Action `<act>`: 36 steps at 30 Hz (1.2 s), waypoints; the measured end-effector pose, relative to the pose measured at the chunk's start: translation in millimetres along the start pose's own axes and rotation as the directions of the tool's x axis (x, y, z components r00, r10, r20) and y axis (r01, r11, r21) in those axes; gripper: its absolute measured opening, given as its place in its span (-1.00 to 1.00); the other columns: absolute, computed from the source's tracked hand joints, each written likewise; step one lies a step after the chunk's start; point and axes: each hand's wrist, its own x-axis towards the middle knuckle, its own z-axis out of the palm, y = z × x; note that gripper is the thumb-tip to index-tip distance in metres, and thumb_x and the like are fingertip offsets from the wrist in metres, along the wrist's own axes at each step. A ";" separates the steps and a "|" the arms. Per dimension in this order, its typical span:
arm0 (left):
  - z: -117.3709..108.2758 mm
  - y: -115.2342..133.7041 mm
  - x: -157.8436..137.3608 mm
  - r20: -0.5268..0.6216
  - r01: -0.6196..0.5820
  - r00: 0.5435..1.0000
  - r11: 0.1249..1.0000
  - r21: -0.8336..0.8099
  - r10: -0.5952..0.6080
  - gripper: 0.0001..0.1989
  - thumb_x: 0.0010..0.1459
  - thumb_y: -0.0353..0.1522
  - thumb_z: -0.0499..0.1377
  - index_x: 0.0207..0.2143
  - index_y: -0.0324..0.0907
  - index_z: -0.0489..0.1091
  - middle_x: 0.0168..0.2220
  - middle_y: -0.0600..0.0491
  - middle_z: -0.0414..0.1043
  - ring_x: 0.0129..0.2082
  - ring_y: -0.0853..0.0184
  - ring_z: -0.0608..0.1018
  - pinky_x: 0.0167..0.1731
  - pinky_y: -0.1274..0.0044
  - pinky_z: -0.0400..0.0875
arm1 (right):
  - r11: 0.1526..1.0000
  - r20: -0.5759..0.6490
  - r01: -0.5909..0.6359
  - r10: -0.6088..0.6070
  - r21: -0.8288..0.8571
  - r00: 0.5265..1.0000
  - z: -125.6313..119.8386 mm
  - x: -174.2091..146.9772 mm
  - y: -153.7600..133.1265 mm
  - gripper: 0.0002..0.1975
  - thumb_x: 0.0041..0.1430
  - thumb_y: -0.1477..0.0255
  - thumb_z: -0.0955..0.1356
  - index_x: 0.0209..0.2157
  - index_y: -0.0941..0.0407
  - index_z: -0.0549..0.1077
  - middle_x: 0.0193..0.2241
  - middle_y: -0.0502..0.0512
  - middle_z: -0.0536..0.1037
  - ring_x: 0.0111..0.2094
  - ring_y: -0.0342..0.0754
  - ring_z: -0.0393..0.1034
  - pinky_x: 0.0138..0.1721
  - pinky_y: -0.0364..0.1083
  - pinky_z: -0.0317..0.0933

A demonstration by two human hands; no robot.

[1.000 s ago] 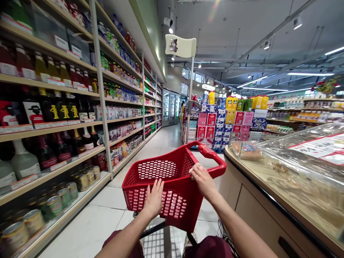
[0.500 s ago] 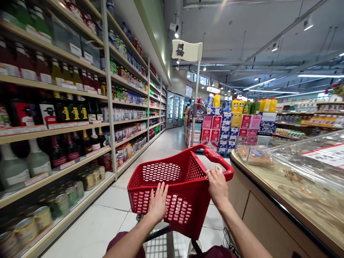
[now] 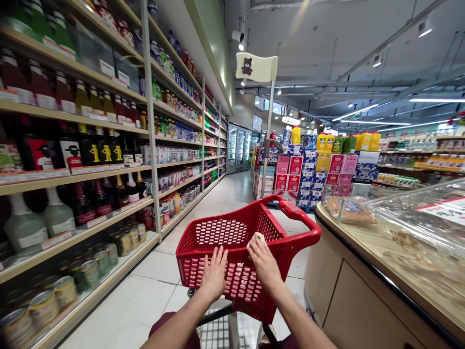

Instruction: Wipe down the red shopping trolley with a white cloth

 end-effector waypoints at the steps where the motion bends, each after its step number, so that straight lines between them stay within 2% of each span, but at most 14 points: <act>1: -0.3 -0.7 -0.5 0.001 -0.001 1.000 1.000 0.000 0.001 -0.25 -0.07 -0.50 -0.09 0.20 -0.20 -0.29 0.25 0.02 -0.37 0.22 0.21 -0.28 0.12 0.18 -0.27 | 1.000 0.004 -0.019 0.019 -0.008 1.000 -0.9 0.0 2.9 -0.55 0.02 0.67 0.12 -0.08 0.12 0.37 -0.01 0.12 0.36 0.10 -0.01 0.07 0.09 0.03 -0.01; 5: -0.7 -2.7 -1.8 -0.001 0.005 1.000 1.000 -0.013 -0.005 -0.23 -0.10 -0.52 -0.08 0.20 -0.21 -0.28 0.25 0.03 -0.37 0.22 0.22 -0.30 0.13 0.20 -0.27 | 0.972 -0.055 -0.217 0.213 -0.087 0.976 -5.7 0.7 18.1 -0.55 0.02 0.66 0.13 -0.05 0.18 0.34 -0.02 0.21 0.35 0.10 0.06 0.06 0.09 0.09 -0.03; 7: -0.9 -3.1 -1.9 -0.007 0.007 1.000 1.000 -0.016 -0.007 -0.22 -0.11 -0.52 -0.08 0.20 -0.22 -0.29 0.25 0.02 -0.38 0.22 0.22 -0.30 0.13 0.20 -0.24 | 0.980 -0.050 -0.187 0.184 -0.064 0.982 -3.3 1.6 9.6 -0.58 0.03 0.65 0.14 -0.08 0.18 0.38 -0.04 0.20 0.38 0.07 0.04 0.11 0.10 0.07 -0.03; 9: -0.6 -4.0 -2.3 -0.017 -0.003 1.000 1.000 -0.003 0.003 -0.20 -0.13 -0.52 -0.07 0.20 -0.21 -0.29 0.25 0.02 -0.39 0.22 0.23 -0.28 0.12 0.20 -0.23 | 0.997 -0.019 -0.075 0.074 -0.019 0.997 -0.6 3.8 -4.2 -0.61 0.05 0.64 0.15 -0.12 0.16 0.40 -0.06 0.15 0.41 0.06 0.00 0.14 0.10 0.03 -0.03; 11: 0.4 -5.1 -2.8 -0.028 -0.014 0.999 1.000 0.024 0.015 -0.20 -0.14 -0.52 -0.07 0.20 -0.20 -0.28 0.25 0.03 -0.39 0.22 0.23 -0.27 0.12 0.19 -0.23 | 1.000 -0.002 -0.024 0.024 -0.010 1.000 -1.6 6.9 -10.1 -0.62 0.06 0.64 0.15 -0.12 0.15 0.41 -0.05 0.12 0.40 0.07 -0.01 0.13 0.09 0.01 -0.01; 16: 3.9 -4.9 -3.1 -0.035 0.002 0.999 0.998 0.064 0.000 -0.20 -0.13 -0.52 -0.07 0.20 -0.24 -0.32 0.25 0.01 -0.41 0.22 0.21 -0.30 0.12 0.19 -0.21 | 0.963 -0.056 -0.249 0.244 -0.102 0.968 -5.8 9.5 -3.4 -0.63 0.07 0.62 0.16 -0.08 0.23 0.37 -0.02 0.25 0.35 0.09 0.08 0.08 0.05 0.09 0.03; 18: 3.6 -4.7 -2.4 -0.018 -0.001 1.000 0.997 0.078 0.002 -0.19 -0.14 -0.52 -0.07 0.20 -0.24 -0.33 0.25 0.01 -0.42 0.22 0.21 -0.31 0.12 0.18 -0.20 | 0.980 -0.052 -0.189 0.186 -0.058 0.981 1.1 9.3 -14.1 -0.65 0.08 0.61 0.17 -0.12 0.19 0.40 -0.05 0.22 0.39 0.06 0.04 0.14 0.07 0.07 0.02; 20: 2.1 -5.3 -1.7 0.000 -0.012 1.000 0.996 0.094 0.012 -0.17 -0.14 -0.53 -0.07 0.20 -0.23 -0.35 0.25 0.01 -0.42 0.22 0.21 -0.31 0.11 0.17 -0.20 | 0.999 -0.028 -0.054 0.054 0.002 0.998 7.3 9.8 -25.5 -0.66 0.09 0.60 0.17 -0.13 0.13 0.41 -0.07 0.14 0.41 0.04 -0.02 0.17 0.08 0.04 0.01; 22: 0.0 -6.1 -1.2 0.013 -0.023 1.000 0.995 0.099 0.021 -0.17 -0.15 -0.55 -0.07 0.20 -0.20 -0.35 0.25 0.02 -0.40 0.22 0.22 -0.29 0.11 0.17 -0.21 | 1.000 -0.013 -0.015 0.015 0.018 1.000 6.7 10.2 -25.6 -0.65 0.08 0.60 0.18 -0.12 0.12 0.40 -0.05 0.11 0.40 0.06 -0.02 0.14 0.08 0.02 0.01; 26: -2.7 -4.1 -0.5 0.026 -0.003 1.000 0.997 0.072 0.001 -0.15 -0.17 -0.55 -0.06 0.20 -0.19 -0.33 0.25 0.05 -0.42 0.22 0.23 -0.28 0.12 0.17 -0.23 | 0.971 -0.054 -0.234 0.232 -0.055 0.971 -4.0 9.8 -4.6 -0.59 0.05 0.64 0.15 -0.05 0.19 0.34 0.00 0.21 0.34 0.11 0.05 0.05 0.07 0.08 0.01; 28: -3.0 -2.3 -0.1 0.033 0.006 0.999 0.998 0.059 -0.008 -0.17 -0.15 -0.52 -0.05 0.20 -0.21 -0.33 0.25 0.03 -0.43 0.22 0.21 -0.29 0.12 0.16 -0.24 | 0.974 -0.057 -0.224 0.221 -0.043 0.974 -2.2 9.7 -6.5 -0.60 0.04 0.65 0.15 -0.09 0.20 0.37 -0.02 0.22 0.35 0.11 0.05 0.06 0.09 0.08 -0.02; 31: -1.8 -1.6 0.6 0.032 -0.014 0.999 0.998 0.056 0.012 -0.20 -0.12 -0.49 -0.06 0.20 -0.23 -0.32 0.25 0.02 -0.40 0.22 0.21 -0.29 0.11 0.15 -0.24 | 0.998 -0.019 -0.064 0.064 0.015 0.998 5.3 9.9 -21.4 -0.63 0.04 0.65 0.16 -0.15 0.17 0.41 -0.06 0.16 0.40 0.09 0.01 0.09 0.11 0.04 -0.03; 32: -1.0 -1.9 0.8 0.029 -0.024 0.999 0.998 0.058 0.022 -0.20 -0.11 -0.50 -0.06 0.20 -0.22 -0.32 0.25 0.02 -0.40 0.22 0.22 -0.29 0.11 0.15 -0.24 | 0.999 -0.012 -0.047 0.047 0.017 0.999 5.9 9.8 -23.4 -0.63 0.03 0.65 0.16 -0.14 0.16 0.41 -0.05 0.14 0.40 0.09 0.00 0.09 0.10 0.03 -0.03; 36: 3.6 -2.0 0.8 0.001 -0.016 1.000 0.998 0.065 0.016 -0.21 -0.12 -0.49 -0.07 0.20 -0.20 -0.30 0.25 0.04 -0.40 0.22 0.23 -0.29 0.11 0.15 -0.24 | 0.973 -0.034 -0.219 0.217 -0.069 0.976 -1.3 8.6 -11.3 -0.57 0.00 0.68 0.16 -0.08 0.22 0.36 0.00 0.22 0.34 0.12 0.07 0.01 0.07 0.07 0.01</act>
